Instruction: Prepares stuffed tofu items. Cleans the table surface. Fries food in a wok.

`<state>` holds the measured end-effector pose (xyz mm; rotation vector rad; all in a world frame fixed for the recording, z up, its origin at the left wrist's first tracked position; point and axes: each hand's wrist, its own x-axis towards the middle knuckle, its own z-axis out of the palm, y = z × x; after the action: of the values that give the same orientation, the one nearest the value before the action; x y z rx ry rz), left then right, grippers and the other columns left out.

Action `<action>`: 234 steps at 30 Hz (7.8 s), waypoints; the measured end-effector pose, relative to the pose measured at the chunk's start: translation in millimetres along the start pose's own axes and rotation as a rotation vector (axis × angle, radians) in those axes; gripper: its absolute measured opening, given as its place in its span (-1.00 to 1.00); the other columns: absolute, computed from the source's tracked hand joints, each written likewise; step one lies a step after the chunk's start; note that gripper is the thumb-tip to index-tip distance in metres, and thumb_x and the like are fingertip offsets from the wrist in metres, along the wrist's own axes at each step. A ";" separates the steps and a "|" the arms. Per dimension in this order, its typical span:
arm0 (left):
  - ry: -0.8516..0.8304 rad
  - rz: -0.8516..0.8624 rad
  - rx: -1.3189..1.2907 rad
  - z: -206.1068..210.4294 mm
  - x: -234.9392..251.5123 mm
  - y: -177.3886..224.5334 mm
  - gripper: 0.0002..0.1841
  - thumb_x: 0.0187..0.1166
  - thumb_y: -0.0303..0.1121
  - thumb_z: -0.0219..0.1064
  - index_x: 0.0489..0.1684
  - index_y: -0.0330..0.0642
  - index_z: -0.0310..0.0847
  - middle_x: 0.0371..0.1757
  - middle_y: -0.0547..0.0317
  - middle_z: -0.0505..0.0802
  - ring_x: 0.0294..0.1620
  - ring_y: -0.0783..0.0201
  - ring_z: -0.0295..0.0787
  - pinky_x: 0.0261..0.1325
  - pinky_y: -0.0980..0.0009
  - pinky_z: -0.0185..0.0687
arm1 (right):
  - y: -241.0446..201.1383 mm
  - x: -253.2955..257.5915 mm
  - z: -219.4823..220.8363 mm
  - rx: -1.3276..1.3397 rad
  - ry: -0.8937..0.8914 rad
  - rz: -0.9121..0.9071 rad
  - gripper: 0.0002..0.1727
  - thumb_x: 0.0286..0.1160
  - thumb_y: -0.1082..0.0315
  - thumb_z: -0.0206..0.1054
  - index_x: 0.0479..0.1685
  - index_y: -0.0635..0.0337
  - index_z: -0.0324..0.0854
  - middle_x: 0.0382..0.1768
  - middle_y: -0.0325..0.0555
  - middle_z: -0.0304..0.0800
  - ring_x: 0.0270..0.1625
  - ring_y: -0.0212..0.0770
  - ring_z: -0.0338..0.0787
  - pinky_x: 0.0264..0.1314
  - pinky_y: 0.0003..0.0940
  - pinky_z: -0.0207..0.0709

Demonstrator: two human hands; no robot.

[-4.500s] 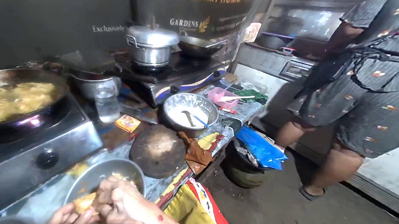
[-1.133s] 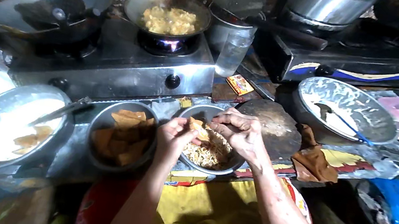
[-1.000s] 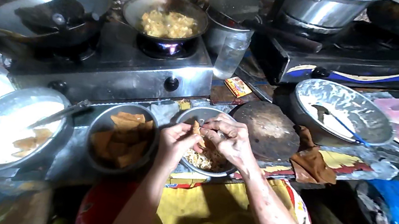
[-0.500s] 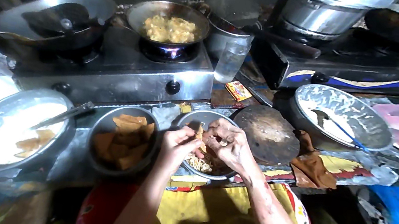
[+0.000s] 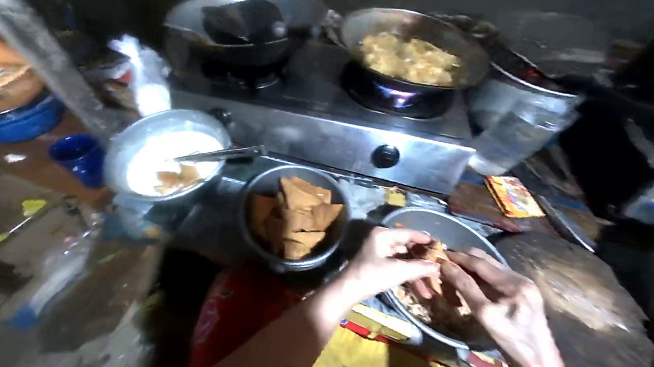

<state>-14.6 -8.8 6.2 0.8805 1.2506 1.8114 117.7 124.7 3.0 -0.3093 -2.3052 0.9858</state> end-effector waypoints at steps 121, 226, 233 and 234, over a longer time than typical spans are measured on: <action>0.086 -0.343 1.326 -150.1 -29.2 52.2 -0.64 0.44 -0.24 0.57 -0.21 -0.48 0.78 -0.02 -0.32 0.80 0.16 -0.22 0.73 0.33 -0.16 0.53 | 15.3 73.0 32.3 -0.538 -0.909 0.294 -0.46 0.57 -0.06 0.41 -0.02 0.37 0.77 0.03 0.33 0.79 0.31 0.35 0.68 0.37 0.30 0.47; 0.113 -0.104 0.576 2.2 5.5 1.8 -0.72 0.19 -0.59 0.60 -0.15 -0.38 0.73 -0.12 0.07 0.76 -0.35 0.44 0.57 -0.21 0.52 0.56 | -8.6 -7.1 0.0 0.513 0.175 0.398 -0.85 0.13 0.57 0.51 -0.34 0.15 0.82 -0.44 -0.36 0.89 -0.37 -0.50 0.82 -0.18 -0.55 0.75; 0.130 -0.106 0.518 0.9 5.3 0.7 -0.78 0.18 -0.66 0.53 -0.21 -0.41 0.75 -0.11 0.05 0.77 -0.37 0.44 0.64 -0.23 0.54 0.64 | -14.8 -9.9 6.2 0.329 0.121 0.431 -0.89 0.25 0.48 0.53 -0.26 0.23 0.80 -0.40 -0.36 0.88 -0.34 -0.62 0.80 -0.16 -0.67 0.71; 0.131 -0.106 0.500 0.3 5.3 -0.4 -0.79 0.18 -0.66 0.51 -0.22 -0.40 0.75 -0.12 0.06 0.78 -0.37 0.44 0.65 -0.24 0.53 0.65 | -15.2 -10.4 6.1 0.288 0.113 0.411 -0.89 0.26 0.46 0.53 -0.25 0.24 0.80 -0.38 -0.35 0.88 -0.34 -0.65 0.78 -0.16 -0.69 0.69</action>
<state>-16.8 -3.9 6.6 0.9466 1.8451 1.5134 122.5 106.2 6.0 -0.7157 -2.0022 1.4420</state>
